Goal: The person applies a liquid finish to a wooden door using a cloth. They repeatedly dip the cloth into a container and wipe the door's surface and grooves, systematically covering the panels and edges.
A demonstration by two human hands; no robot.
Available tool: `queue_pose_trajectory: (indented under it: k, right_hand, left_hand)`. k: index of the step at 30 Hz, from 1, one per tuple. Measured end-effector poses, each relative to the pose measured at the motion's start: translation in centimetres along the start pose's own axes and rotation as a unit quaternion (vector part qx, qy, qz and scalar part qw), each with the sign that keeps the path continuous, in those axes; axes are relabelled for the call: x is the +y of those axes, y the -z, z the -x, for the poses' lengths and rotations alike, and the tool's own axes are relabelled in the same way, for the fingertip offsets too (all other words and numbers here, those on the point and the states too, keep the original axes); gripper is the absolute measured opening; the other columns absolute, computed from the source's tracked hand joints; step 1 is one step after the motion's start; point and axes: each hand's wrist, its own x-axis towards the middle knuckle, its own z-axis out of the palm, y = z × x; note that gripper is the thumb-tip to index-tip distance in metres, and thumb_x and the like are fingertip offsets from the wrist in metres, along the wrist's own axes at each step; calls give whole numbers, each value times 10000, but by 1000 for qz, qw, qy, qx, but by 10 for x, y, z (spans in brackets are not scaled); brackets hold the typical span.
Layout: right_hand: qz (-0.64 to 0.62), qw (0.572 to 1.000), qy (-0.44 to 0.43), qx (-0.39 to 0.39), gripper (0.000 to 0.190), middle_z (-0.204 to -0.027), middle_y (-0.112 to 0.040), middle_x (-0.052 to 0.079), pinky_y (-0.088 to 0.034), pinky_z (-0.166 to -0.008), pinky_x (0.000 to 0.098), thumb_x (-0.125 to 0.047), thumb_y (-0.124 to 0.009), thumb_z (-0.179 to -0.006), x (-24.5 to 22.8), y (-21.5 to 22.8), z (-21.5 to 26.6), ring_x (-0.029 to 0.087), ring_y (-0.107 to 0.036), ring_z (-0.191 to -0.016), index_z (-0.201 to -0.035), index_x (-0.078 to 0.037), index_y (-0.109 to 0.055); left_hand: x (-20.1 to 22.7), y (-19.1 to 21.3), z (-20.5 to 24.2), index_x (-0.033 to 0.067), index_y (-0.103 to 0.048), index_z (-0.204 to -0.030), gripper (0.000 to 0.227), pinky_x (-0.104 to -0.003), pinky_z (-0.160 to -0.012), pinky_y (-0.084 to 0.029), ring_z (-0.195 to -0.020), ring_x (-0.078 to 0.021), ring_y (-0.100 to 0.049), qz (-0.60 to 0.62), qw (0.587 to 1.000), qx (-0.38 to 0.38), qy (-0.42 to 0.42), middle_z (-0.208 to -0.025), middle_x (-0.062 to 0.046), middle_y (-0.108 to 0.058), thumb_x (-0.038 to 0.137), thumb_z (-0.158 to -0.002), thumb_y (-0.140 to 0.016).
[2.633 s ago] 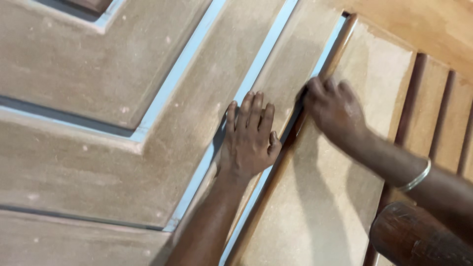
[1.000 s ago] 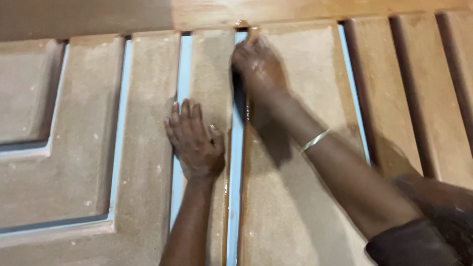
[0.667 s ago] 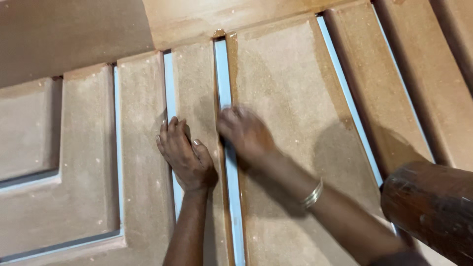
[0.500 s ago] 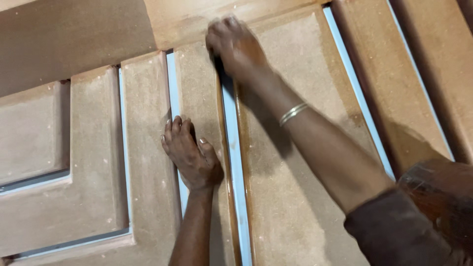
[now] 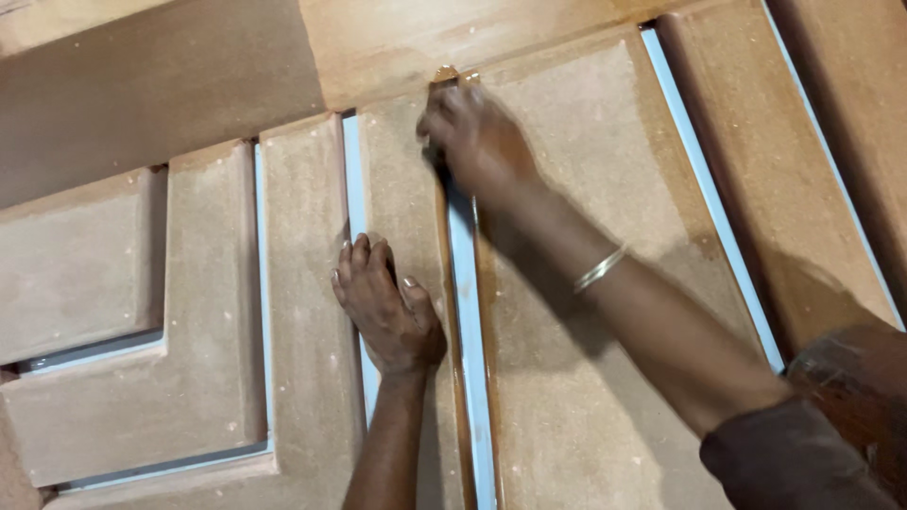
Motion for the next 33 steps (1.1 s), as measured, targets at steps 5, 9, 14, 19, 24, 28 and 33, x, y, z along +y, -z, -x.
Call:
queue_pose_trajectory:
  k: [5, 9, 14, 19, 24, 28, 33]
  right_hand:
    - [176, 956, 228, 59, 229, -1174, -656, 146, -584, -903, 362, -54, -601, -898, 5, 61, -86, 261, -662, -1054, -1107, -49, -694]
    - [64, 988, 138, -8, 230, -1174, -670, 149, -592, -907, 341, -80, -622, -939, 18, 42, -123, 249, -684, -1052, -1158, -25, -664]
    - [-5, 996, 83, -25, 261, -1173, -688, 153, -602, -912, 315, -112, -647, -990, 20, 20, -140, 234, -711, -1049, -1222, 6, -626]
    - [81, 994, 20, -67, 251, -1144, -722, 148, -636, -905, 335, -120, -672, -1025, 28, 92, -107, 239, -738, -1017, -1245, -3, -642]
    - [14, 957, 282, 59, 300, -1176, -683, 246, -641, -836, 375, 89, -599, -953, 32, 92, -85, 308, -716, -1024, -1253, 88, -588]
    - [17, 995, 97, 10, 324, -1251, -635, 168, -615, -773, 288, -6, -524, -943, 12, 27, -102, 204, -726, -937, -1264, -5, -573]
    - [-211, 975, 66, 10, 188, -1082, -756, 113, -649, -918, 283, -203, -635, -1087, 10, 54, -107, 147, -742, -998, -1119, -28, -695]
  left_hand:
    - [-8, -5, 0, -10, -514, -1416, 575, -632, -1269, -147, -1517, -415, -332, -18, 1000, 0, -3, -1543, -240, -454, 334, -977, -375]
    - [-13, -8, 2, 6, -507, -1448, 590, -614, -1285, -148, -1532, -394, -327, -24, 1000, 4, 3, -1563, -235, -449, 347, -984, -378]
    - [-8, -8, 1, 12, -497, -1457, 602, -612, -1284, -100, -1535, -387, -307, -40, 999, -10, 12, -1573, -227, -430, 345, -969, -385]
    - [-8, -2, 5, 3, -479, -1462, 590, -628, -1283, -77, -1551, -401, -285, -37, 999, -22, 11, -1592, -232, -411, 331, -982, -379]
    - [-6, -4, 0, -3, -466, -1465, 590, -626, -1275, -76, -1542, -399, -279, -46, 998, -31, 13, -1589, -237, -401, 336, -993, -365]
    - [-5, -4, 1, 7, -474, -1466, 594, -626, -1280, -78, -1545, -391, -283, -49, 998, -21, 15, -1586, -228, -408, 344, -990, -362]
    - [-9, -4, -1, -2, -482, -1459, 590, -634, -1277, -92, -1544, -394, -289, -47, 999, -12, 6, -1589, -227, -416, 325, -976, -397]
